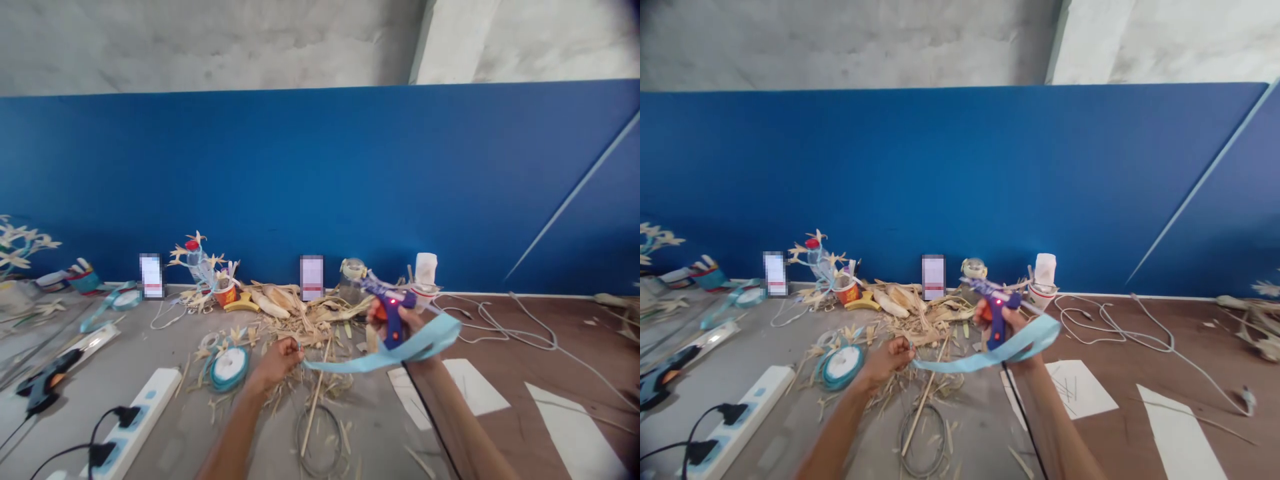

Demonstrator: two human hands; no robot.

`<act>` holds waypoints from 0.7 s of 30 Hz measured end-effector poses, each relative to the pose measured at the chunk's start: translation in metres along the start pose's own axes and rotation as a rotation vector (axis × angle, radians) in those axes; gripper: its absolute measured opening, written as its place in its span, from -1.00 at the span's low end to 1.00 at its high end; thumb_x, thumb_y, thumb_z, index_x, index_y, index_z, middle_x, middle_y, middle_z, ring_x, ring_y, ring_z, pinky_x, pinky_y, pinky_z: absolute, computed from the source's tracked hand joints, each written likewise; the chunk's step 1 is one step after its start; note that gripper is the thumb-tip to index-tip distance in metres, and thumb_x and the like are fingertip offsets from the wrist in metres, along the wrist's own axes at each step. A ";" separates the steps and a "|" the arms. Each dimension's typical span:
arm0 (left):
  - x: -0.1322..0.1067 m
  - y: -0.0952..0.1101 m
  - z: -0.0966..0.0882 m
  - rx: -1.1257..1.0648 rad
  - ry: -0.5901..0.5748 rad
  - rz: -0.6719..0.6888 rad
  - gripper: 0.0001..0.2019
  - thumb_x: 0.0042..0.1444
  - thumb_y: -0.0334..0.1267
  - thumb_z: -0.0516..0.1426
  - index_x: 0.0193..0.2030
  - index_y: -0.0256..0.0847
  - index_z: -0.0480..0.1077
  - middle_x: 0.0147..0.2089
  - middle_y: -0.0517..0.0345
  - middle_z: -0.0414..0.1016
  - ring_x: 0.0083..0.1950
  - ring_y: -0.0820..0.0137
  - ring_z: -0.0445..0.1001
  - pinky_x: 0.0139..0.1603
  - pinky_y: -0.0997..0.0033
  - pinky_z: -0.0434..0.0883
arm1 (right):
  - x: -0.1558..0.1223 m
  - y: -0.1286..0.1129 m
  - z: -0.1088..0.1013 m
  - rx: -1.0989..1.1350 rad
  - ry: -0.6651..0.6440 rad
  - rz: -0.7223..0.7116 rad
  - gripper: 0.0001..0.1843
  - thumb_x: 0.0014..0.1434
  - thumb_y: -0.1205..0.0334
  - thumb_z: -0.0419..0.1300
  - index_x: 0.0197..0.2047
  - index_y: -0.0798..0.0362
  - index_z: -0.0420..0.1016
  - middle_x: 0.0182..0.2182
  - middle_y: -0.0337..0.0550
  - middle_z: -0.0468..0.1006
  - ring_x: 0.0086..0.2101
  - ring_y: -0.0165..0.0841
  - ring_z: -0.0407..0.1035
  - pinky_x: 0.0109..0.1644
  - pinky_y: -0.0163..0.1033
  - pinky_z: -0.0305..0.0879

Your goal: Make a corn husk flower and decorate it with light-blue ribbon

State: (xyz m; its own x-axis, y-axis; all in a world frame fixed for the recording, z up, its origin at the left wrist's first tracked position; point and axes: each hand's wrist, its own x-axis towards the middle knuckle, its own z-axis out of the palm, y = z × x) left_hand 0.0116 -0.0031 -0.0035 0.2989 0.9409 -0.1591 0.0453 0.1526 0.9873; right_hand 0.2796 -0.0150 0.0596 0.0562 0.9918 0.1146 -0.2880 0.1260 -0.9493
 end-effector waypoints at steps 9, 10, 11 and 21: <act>0.002 -0.008 -0.005 -0.009 0.050 -0.004 -0.71 -0.26 -0.09 0.26 -0.55 -0.19 0.27 -0.69 0.41 0.12 -0.65 0.59 -0.01 -0.58 0.50 -0.08 | -0.047 0.032 0.059 -0.005 -0.427 0.223 -0.66 -0.01 0.02 0.24 -0.25 0.10 0.47 -0.49 -0.16 0.50 -0.47 -0.36 0.36 -0.34 -0.23 0.29; 0.003 -0.009 -0.006 -0.009 0.060 -0.009 -0.72 -0.27 -0.11 0.27 -0.56 -0.19 0.26 -0.70 0.42 0.12 -0.66 0.59 -0.02 -0.58 0.50 -0.08 | -0.046 0.035 0.058 -0.023 -0.430 0.234 -0.60 -0.02 0.02 0.25 -0.16 0.10 0.45 -0.52 -0.19 0.49 -0.50 -0.38 0.35 -0.37 -0.24 0.28; 0.004 -0.010 -0.006 -0.008 0.066 -0.013 -0.72 -0.28 -0.11 0.27 -0.56 -0.19 0.26 -0.71 0.43 0.11 -0.66 0.59 -0.02 -0.58 0.50 -0.09 | -0.045 0.038 0.057 -0.036 -0.425 0.243 -0.52 -0.04 0.02 0.27 -0.08 0.10 0.41 -0.55 -0.22 0.49 -0.52 -0.39 0.33 -0.39 -0.25 0.26; 0.001 -0.008 -0.009 -0.010 0.085 -0.005 -0.69 -0.25 -0.06 0.26 -0.51 -0.22 0.28 -0.68 0.42 0.11 -0.65 0.60 -0.03 -0.59 0.51 -0.10 | -0.043 0.055 0.048 -0.078 -0.413 0.268 -0.32 -0.08 -0.04 0.29 0.07 0.11 0.29 -0.61 -0.27 0.43 -0.57 -0.42 0.27 -0.51 -0.31 0.18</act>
State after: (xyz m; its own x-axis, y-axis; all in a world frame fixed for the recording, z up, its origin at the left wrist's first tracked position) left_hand 0.0027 -0.0003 -0.0120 0.2162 0.9624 -0.1643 0.0366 0.1601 0.9864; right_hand 0.2154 -0.0498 0.0164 -0.3979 0.9163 -0.0447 -0.1669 -0.1202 -0.9786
